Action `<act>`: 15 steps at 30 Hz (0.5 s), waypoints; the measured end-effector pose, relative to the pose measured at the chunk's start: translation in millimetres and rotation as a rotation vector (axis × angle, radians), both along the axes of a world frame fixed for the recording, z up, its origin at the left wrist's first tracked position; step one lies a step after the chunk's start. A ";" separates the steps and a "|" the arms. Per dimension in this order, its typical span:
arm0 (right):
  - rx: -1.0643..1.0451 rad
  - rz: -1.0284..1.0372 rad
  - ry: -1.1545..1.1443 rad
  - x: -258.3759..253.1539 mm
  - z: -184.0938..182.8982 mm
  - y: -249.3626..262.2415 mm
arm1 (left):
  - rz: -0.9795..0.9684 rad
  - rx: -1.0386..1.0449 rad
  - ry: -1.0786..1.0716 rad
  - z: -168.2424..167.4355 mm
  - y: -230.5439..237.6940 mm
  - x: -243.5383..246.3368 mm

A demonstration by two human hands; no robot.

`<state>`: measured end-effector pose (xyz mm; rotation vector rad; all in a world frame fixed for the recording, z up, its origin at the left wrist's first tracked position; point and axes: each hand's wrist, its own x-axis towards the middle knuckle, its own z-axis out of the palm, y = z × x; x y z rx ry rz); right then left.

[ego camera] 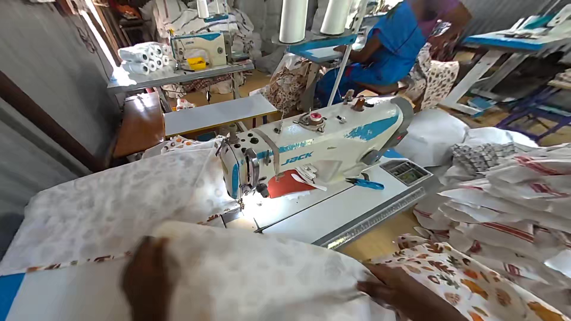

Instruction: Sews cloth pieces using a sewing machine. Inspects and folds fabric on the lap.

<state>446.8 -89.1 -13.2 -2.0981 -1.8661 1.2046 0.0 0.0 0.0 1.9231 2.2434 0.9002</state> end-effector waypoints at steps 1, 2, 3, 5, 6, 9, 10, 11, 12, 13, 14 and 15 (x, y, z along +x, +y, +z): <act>-0.169 -0.016 -0.263 2.8 -4.3 8.2 | -0.050 -0.152 0.001 -15.3 5.4 21.2; -0.232 -0.016 -0.401 -3.4 -6.5 12.5 | -0.097 -0.239 0.009 -25.7 11.0 41.4; -0.130 0.014 -0.415 -13.1 -7.3 15.7 | -0.134 -0.235 0.029 -34.2 17.3 59.2; 0.231 0.032 -0.244 -56.9 -8.6 40.3 | -0.160 -0.200 0.031 -41.8 30.2 86.0; 0.382 0.015 -0.153 -90.1 -12.5 58.4 | -0.163 -0.162 0.035 -45.4 35.6 93.9; 0.789 0.014 -0.008 -171.8 -52.2 114.8 | -0.180 -0.047 0.012 -55.4 43.3 98.2; 0.890 0.035 0.001 -181.2 -66.8 128.9 | -0.203 -0.001 -0.014 -58.8 42.5 93.3; 0.924 0.082 0.007 -181.9 -73.7 138.4 | -0.235 0.045 -0.048 -61.8 42.1 86.5; 0.918 0.144 0.026 -177.0 -75.4 144.6 | -0.262 0.075 -0.084 -64.7 42.5 79.7; 0.889 0.210 0.039 -170.0 -75.3 149.0 | -0.282 0.088 -0.115 -66.8 44.2 74.7; 0.850 0.259 0.041 -164.4 -73.5 152.9 | -0.312 0.084 -0.133 -67.9 48.1 71.2; 0.825 0.280 0.042 -162.0 -71.2 156.2 | -0.357 0.058 -0.144 -68.1 54.1 69.7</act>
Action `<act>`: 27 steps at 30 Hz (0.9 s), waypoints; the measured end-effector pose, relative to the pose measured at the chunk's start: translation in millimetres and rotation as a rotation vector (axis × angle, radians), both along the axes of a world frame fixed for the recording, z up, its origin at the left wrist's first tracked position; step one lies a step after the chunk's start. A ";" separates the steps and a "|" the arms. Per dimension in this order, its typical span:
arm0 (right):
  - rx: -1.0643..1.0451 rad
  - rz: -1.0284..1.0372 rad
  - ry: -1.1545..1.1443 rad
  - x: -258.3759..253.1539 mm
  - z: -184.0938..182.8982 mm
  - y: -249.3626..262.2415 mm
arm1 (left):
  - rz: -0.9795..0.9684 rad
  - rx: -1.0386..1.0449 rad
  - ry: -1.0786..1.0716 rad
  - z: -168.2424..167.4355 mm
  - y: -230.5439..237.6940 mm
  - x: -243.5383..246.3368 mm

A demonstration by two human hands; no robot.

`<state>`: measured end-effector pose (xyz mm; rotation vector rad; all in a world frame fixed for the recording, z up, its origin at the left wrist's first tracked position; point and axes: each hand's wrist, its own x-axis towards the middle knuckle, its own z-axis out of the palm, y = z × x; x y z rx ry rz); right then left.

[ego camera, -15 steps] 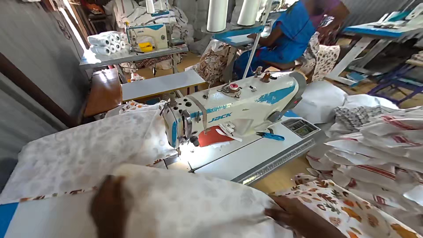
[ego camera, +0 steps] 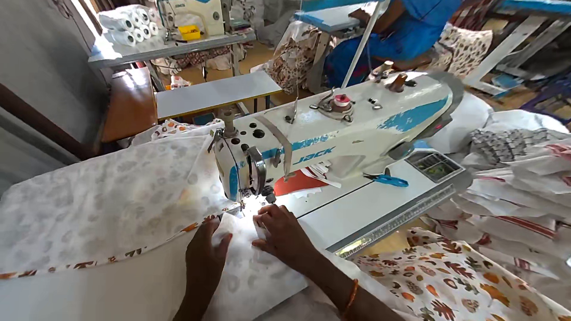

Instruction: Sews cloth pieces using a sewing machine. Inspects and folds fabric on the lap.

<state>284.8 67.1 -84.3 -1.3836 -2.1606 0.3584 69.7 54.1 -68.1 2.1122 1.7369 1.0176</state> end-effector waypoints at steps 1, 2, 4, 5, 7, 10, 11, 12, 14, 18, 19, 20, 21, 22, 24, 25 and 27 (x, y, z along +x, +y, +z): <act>-0.022 0.003 0.003 -0.4 3.4 2.7 | -0.052 -0.027 -0.002 0.0 8.4 0.3; -0.021 -0.007 0.006 -2.9 5.0 5.1 | -0.111 -0.053 -0.011 0.9 19.1 0.9; 0.022 -0.028 -0.007 -7.9 2.7 5.5 | -0.255 -0.056 -0.055 1.2 41.3 -1.5; 0.053 -0.015 -0.006 -7.6 0.0 4.2 | -0.309 -0.020 -0.079 0.2 49.7 -4.4; 0.131 0.039 0.014 -3.7 -5.4 1.9 | -0.353 0.063 -0.031 0.1 56.1 -16.2; 0.259 0.111 0.056 -0.7 -10.9 0.5 | -0.400 0.236 0.205 -4.6 53.2 -41.0; 0.277 0.130 0.054 -0.3 -11.0 -0.2 | -0.423 0.294 0.280 -6.2 51.1 -47.9; 0.288 0.139 0.049 -0.3 -10.8 -0.8 | -0.443 0.341 0.334 -7.0 48.6 -53.3; 0.307 0.131 0.032 -1.1 -9.8 -2.3 | -0.469 0.410 0.385 -8.2 44.5 -59.2; 0.307 0.196 0.028 0.3 -12.0 -2.6 | -0.511 0.422 0.388 -7.4 42.7 -61.4; 0.301 0.212 0.021 1.0 -11.9 -2.9 | -0.516 0.405 0.370 -7.3 43.7 -62.0; 0.296 0.215 0.014 1.3 -11.4 -2.9 | -0.517 0.379 0.349 -7.8 45.1 -62.4; 0.288 0.212 0.008 1.4 -10.6 -3.1 | -0.514 0.349 0.329 -8.9 46.6 -61.9; 0.277 0.209 0.007 1.4 -9.8 -3.4 | -0.507 0.316 0.321 -10.1 47.4 -60.4; 0.258 0.207 0.007 0.7 -7.6 -3.3 | -0.480 0.263 0.331 -11.2 47.2 -57.0; 0.244 0.211 0.010 0.3 -6.7 -2.7 | -0.473 0.248 0.331 -11.4 47.5 -55.8; 0.230 0.226 0.016 0.0 -6.7 -1.8 | -0.460 0.264 0.320 -11.2 47.6 -56.1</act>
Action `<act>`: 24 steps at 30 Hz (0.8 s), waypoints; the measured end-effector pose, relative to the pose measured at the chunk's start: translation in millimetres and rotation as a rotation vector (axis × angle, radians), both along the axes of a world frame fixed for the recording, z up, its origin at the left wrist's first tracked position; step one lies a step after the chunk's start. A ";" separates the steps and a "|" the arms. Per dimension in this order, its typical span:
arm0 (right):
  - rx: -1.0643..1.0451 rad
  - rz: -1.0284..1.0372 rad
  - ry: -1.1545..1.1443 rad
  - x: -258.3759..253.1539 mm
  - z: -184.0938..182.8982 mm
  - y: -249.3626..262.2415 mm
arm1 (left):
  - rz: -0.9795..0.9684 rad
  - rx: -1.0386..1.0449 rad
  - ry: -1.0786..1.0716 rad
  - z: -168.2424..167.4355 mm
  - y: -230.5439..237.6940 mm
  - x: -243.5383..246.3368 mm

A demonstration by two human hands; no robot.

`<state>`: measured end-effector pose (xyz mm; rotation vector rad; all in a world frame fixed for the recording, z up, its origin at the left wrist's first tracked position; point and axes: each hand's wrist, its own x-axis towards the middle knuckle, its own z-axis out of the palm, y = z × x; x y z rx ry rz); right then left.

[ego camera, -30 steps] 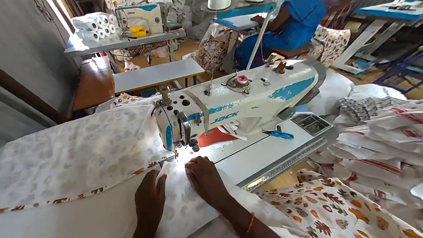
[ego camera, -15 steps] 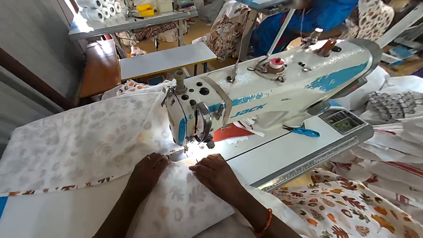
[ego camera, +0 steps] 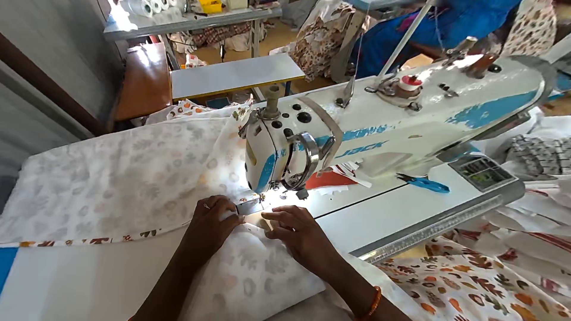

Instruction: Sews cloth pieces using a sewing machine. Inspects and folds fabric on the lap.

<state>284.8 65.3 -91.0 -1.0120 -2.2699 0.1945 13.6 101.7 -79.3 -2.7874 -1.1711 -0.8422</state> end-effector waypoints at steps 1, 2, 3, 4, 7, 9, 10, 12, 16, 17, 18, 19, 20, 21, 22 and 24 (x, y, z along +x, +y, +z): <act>0.013 0.006 0.000 -0.4 -0.6 0.4 | -0.003 0.005 -0.004 0.5 -0.4 -0.7; 0.031 0.008 0.002 -0.8 -1.0 0.8 | -0.001 0.022 0.001 0.9 -0.9 -1.0; 0.045 0.004 -0.005 -1.1 -0.9 0.6 | 0.002 0.045 0.001 0.9 -1.3 -1.0; 0.057 -0.003 -0.011 -1.1 -0.8 0.6 | -0.002 0.062 -0.005 0.0 -1.2 -0.7; 0.069 -0.008 -0.018 -1.4 -0.5 1.0 | -0.014 0.109 -0.006 -2.5 -0.8 1.3; 0.067 -0.005 -0.018 -2.2 -0.4 1.1 | -0.030 0.156 0.006 -2.9 -0.8 3.8; 0.061 -0.004 -0.018 -2.4 -0.1 0.8 | -0.032 0.177 0.005 -2.4 -1.5 5.8; 0.055 -0.004 -0.013 -1.9 -0.8 0.2 | -0.035 0.208 -0.002 -1.4 -2.6 9.8; 0.081 -0.048 -0.001 -0.4 -3.8 -1.3 | -0.015 0.239 0.032 -2.4 -0.8 8.9; 0.074 -0.055 -0.011 -0.1 -4.1 -2.3 | -0.004 0.237 0.033 -3.4 -0.8 8.3; 0.066 -0.058 -0.019 0.1 -4.1 -2.7 | 0.009 0.222 0.027 -4.3 -1.0 8.3; 0.058 -0.056 -0.021 0.1 -4.0 -2.6 | 0.017 0.199 0.016 -4.5 -0.8 9.1; 0.055 -0.055 -0.019 -0.4 -3.7 -2.2 | 0.023 0.171 0.007 -4.4 -0.4 10.1; 0.058 -0.055 -0.020 -1.0 -2.9 -1.7 | 0.029 0.148 0.005 -4.6 0.3 11.3; 0.055 -0.052 -0.023 -1.7 -1.9 -1.2 | 0.032 0.124 0.004 -5.0 1.2 11.8; 0.032 -0.040 -0.028 -3.1 -0.5 -0.1 | 0.027 0.102 -0.017 -4.7 2.8 10.1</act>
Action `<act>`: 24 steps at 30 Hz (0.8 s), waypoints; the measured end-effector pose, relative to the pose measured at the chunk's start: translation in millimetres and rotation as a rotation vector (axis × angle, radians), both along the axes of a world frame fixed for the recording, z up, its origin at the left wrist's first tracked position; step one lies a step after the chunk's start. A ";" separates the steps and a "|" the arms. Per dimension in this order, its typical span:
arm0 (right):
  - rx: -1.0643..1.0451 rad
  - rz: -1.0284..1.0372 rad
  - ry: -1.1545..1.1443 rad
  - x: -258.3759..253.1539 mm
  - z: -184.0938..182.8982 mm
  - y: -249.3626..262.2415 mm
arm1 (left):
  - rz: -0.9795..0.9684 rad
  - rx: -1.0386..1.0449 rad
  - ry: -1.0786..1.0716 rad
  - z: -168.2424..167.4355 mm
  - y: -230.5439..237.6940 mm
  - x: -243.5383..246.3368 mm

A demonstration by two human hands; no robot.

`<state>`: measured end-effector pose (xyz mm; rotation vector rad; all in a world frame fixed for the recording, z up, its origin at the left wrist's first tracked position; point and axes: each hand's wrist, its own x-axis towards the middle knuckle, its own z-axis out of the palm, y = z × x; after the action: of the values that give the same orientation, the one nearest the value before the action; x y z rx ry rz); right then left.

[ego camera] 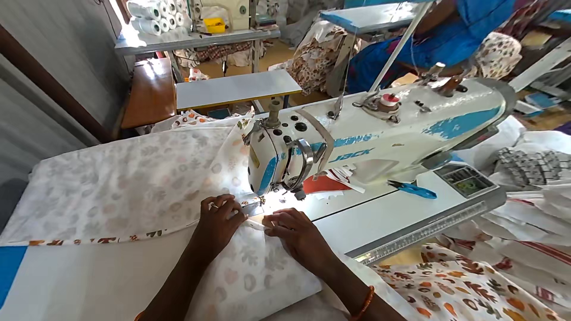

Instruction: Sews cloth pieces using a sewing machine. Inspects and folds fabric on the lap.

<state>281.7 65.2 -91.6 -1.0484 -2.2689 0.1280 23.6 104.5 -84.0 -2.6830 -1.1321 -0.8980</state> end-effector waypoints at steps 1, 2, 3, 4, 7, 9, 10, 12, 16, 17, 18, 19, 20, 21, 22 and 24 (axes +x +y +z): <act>0.007 0.006 0.001 -0.6 0.3 0.1 | -0.015 0.018 -0.006 0.6 0.2 -1.9; 0.043 0.011 0.006 -0.9 -0.2 -0.4 | -0.032 0.043 0.003 2.0 -1.0 -4.7; 0.095 0.018 0.003 0.0 -0.8 -1.3 | -0.046 0.065 0.033 4.5 -3.3 -8.2; 0.133 0.043 -0.012 2.0 -0.6 -3.0 | -0.060 0.081 0.058 6.3 -6.3 -12.0; 0.085 0.160 -0.117 8.3 13.6 -5.3 | 0.000 -0.029 0.112 10.8 -22.8 -26.0; 0.027 0.192 -0.146 2.6 22.1 0.7 | 0.109 -0.109 0.087 6.6 -43.2 -23.1; 0.032 0.189 -0.122 -4.4 19.9 5.8 | 0.200 -0.130 0.054 4.6 -55.5 -13.9; 0.060 0.130 -0.087 -18.8 11.2 12.0 | 0.408 -0.207 -0.006 7.0 -78.8 15.9; 0.058 -0.162 -0.116 -22.4 -1.1 -17.2 | 0.460 -0.324 -0.011 1.5 -80.4 54.6; 0.050 -0.237 -0.119 -23.6 -2.9 -23.8 | 0.374 -0.322 -0.017 -1.3 -65.9 52.5; 0.049 -0.302 -0.123 -26.4 -4.2 -28.3 | 0.279 -0.317 -0.031 -3.2 -49.0 48.3; 0.056 -0.356 -0.117 -30.7 -4.7 -30.4 | 0.187 -0.324 -0.044 -2.7 -32.0 43.3; 0.060 -0.403 -0.110 -36.3 -4.2 -30.4 | 0.108 -0.327 -0.043 0.2 -16.7 38.2; 0.065 -0.450 -0.102 -42.7 -4.1 -29.7 | 0.045 -0.319 -0.026 2.8 -4.4 33.8; 0.066 -0.488 -0.097 -48.4 -3.8 -28.7 | -0.008 -0.302 -0.006 4.4 4.4 30.4; 0.040 -0.486 -0.069 -51.8 -1.5 -25.0 | -0.077 -0.284 0.036 6.6 12.1 25.9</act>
<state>230.0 40.2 -93.1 -1.5658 -1.9978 -0.1567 49.5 116.6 -77.4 -2.9729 -1.2419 -0.7448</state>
